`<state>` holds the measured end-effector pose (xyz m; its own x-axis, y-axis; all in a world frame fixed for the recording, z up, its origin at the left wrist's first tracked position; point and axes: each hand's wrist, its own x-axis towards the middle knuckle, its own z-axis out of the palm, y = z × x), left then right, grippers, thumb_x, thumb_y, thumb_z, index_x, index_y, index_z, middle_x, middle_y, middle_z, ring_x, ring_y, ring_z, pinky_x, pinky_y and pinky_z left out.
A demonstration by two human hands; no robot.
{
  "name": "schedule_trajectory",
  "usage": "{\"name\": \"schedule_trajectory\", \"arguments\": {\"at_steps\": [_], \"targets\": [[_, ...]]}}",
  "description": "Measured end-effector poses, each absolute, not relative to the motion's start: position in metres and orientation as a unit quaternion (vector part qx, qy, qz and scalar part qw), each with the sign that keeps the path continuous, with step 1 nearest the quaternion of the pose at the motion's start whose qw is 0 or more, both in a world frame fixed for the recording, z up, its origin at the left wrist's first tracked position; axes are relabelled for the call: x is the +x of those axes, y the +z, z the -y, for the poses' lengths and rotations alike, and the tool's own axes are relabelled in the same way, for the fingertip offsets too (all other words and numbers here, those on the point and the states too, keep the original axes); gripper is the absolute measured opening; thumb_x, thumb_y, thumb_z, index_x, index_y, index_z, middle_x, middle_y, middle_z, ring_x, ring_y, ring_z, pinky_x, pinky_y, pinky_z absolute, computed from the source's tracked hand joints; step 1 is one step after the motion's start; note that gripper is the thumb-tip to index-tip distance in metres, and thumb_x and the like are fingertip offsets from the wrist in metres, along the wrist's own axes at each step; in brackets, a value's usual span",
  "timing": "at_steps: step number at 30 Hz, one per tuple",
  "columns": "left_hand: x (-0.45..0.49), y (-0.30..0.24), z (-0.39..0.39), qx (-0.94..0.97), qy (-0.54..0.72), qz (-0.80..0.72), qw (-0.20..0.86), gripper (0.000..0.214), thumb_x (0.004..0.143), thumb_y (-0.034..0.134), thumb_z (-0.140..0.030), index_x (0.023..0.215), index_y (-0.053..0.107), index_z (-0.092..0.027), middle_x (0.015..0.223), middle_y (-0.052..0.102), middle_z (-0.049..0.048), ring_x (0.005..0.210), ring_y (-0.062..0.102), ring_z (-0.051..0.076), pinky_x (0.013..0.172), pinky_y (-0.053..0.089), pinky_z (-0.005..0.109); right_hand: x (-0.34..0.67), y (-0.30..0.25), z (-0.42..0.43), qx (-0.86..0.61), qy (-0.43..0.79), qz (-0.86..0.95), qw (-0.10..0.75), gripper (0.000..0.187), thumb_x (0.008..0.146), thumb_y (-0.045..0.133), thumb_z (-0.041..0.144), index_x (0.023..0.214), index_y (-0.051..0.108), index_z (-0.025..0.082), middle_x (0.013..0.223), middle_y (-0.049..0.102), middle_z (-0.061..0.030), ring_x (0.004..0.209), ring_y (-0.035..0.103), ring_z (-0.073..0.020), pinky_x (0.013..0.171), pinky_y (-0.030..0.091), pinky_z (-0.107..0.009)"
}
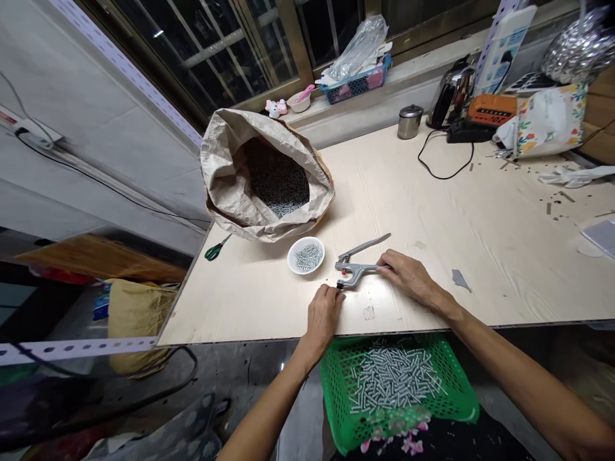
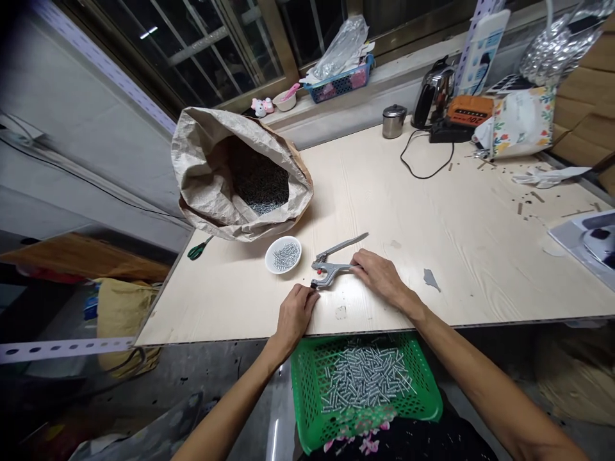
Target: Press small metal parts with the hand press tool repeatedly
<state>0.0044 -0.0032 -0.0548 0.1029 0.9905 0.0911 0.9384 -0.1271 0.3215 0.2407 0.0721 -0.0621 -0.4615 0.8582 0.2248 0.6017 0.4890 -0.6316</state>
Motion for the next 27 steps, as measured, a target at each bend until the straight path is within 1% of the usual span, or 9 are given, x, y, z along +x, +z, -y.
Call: {"name": "schedule_trajectory", "arguments": {"at_steps": [5, 8, 10, 12, 14, 15, 17, 22, 27], "targets": [[0.01, -0.041, 0.03, 0.729, 0.182, -0.642, 0.153, 0.019, 0.085, 0.049, -0.007, 0.096, 0.063, -0.015, 0.086, 0.063, 0.0058, 0.078, 0.062, 0.017, 0.071, 0.05, 0.028, 0.237, -0.066, -0.07, -0.437, 0.214, 0.835, 0.257, 0.014, 0.095, 0.044, 0.026, 0.083, 0.052, 0.022, 0.084, 0.059, -0.0041, 0.08, 0.051, -0.0201, 0.068, 0.042, -0.033], [0.023, -0.024, 0.063, 0.758, 0.176, -0.588, 0.221, 0.023, 0.086, 0.049, -0.007, 0.101, 0.063, -0.018, 0.088, 0.063, 0.0046, 0.08, 0.062, 0.016, 0.07, 0.05, 0.025, 0.235, -0.067, -0.069, -0.43, 0.218, 0.841, 0.245, 0.013, 0.094, 0.045, 0.024, 0.083, 0.052, 0.022, 0.083, 0.059, -0.0041, 0.08, 0.051, -0.0202, 0.069, 0.042, -0.033], [0.026, -0.012, 0.07, 0.785, 0.155, -0.555, 0.228, 0.028, 0.086, 0.053, -0.012, 0.112, 0.061, -0.021, 0.095, 0.063, 0.0047, 0.083, 0.062, 0.015, 0.071, 0.051, 0.024, 0.234, -0.067, -0.068, -0.426, 0.224, 0.843, 0.239, 0.011, 0.093, 0.046, 0.023, 0.084, 0.052, 0.022, 0.083, 0.059, -0.004, 0.08, 0.051, -0.0202, 0.07, 0.042, -0.033], [0.017, -0.001, 0.055, 0.791, 0.159, -0.568, 0.163, 0.032, 0.088, 0.054, -0.018, 0.12, 0.058, -0.022, 0.102, 0.062, 0.0063, 0.087, 0.061, 0.016, 0.072, 0.051, 0.025, 0.233, -0.066, -0.068, -0.428, 0.233, 0.842, 0.232, 0.01, 0.093, 0.047, 0.022, 0.084, 0.052, 0.022, 0.084, 0.06, -0.0041, 0.081, 0.052, -0.0202, 0.07, 0.043, -0.033], [-0.002, 0.006, 0.019, 0.764, 0.162, -0.622, 0.058, 0.026, 0.092, 0.047, -0.019, 0.113, 0.062, -0.02, 0.101, 0.062, 0.0074, 0.089, 0.059, 0.017, 0.074, 0.049, 0.026, 0.232, -0.065, -0.067, -0.43, 0.241, 0.841, 0.224, 0.009, 0.092, 0.048, 0.022, 0.085, 0.053, 0.022, 0.085, 0.06, -0.0041, 0.081, 0.052, -0.0203, 0.069, 0.043, -0.033], [-0.013, 0.008, -0.002, 0.745, 0.144, -0.652, 0.011, 0.024, 0.093, 0.045, -0.019, 0.107, 0.065, -0.02, 0.098, 0.062, 0.0075, 0.089, 0.058, 0.018, 0.074, 0.049, 0.027, 0.232, -0.065, -0.068, -0.429, 0.243, 0.841, 0.221, 0.009, 0.092, 0.047, 0.022, 0.085, 0.053, 0.022, 0.085, 0.06, -0.0042, 0.081, 0.052, -0.0204, 0.07, 0.043, -0.033], [-0.034, 0.008, -0.044, 0.721, 0.077, -0.688, -0.042, 0.025, 0.094, 0.043, -0.02, 0.101, 0.067, -0.017, 0.097, 0.062, 0.0088, 0.093, 0.055, 0.021, 0.075, 0.048, 0.029, 0.232, -0.065, -0.068, -0.424, 0.244, 0.844, 0.22, 0.011, 0.093, 0.047, 0.022, 0.085, 0.054, 0.022, 0.086, 0.06, -0.0046, 0.082, 0.053, -0.0206, 0.07, 0.044, -0.034], [-0.057, -0.001, -0.098, 0.741, -0.109, -0.66, -0.061, 0.028, 0.093, 0.039, -0.011, 0.104, 0.065, -0.016, 0.109, 0.059, 0.0113, 0.104, 0.049, 0.024, 0.069, 0.047, 0.028, 0.232, -0.064, -0.068, -0.42, 0.252, 0.844, 0.217, 0.012, 0.093, 0.046, 0.023, 0.086, 0.055, 0.023, 0.087, 0.059, -0.0049, 0.081, 0.053, -0.02, 0.07, 0.044, -0.034], [-0.053, -0.001, -0.101, 0.748, -0.189, -0.633, -0.059, 0.032, 0.092, 0.033, -0.004, 0.102, 0.062, -0.011, 0.112, 0.057, 0.0148, 0.105, 0.05, 0.024, 0.067, 0.048, 0.028, 0.231, -0.061, -0.069, -0.428, 0.257, 0.84, 0.211, 0.01, 0.091, 0.048, 0.021, 0.085, 0.055, 0.022, 0.086, 0.058, -0.0045, 0.079, 0.054, -0.0194, 0.069, 0.044, -0.033]]}}
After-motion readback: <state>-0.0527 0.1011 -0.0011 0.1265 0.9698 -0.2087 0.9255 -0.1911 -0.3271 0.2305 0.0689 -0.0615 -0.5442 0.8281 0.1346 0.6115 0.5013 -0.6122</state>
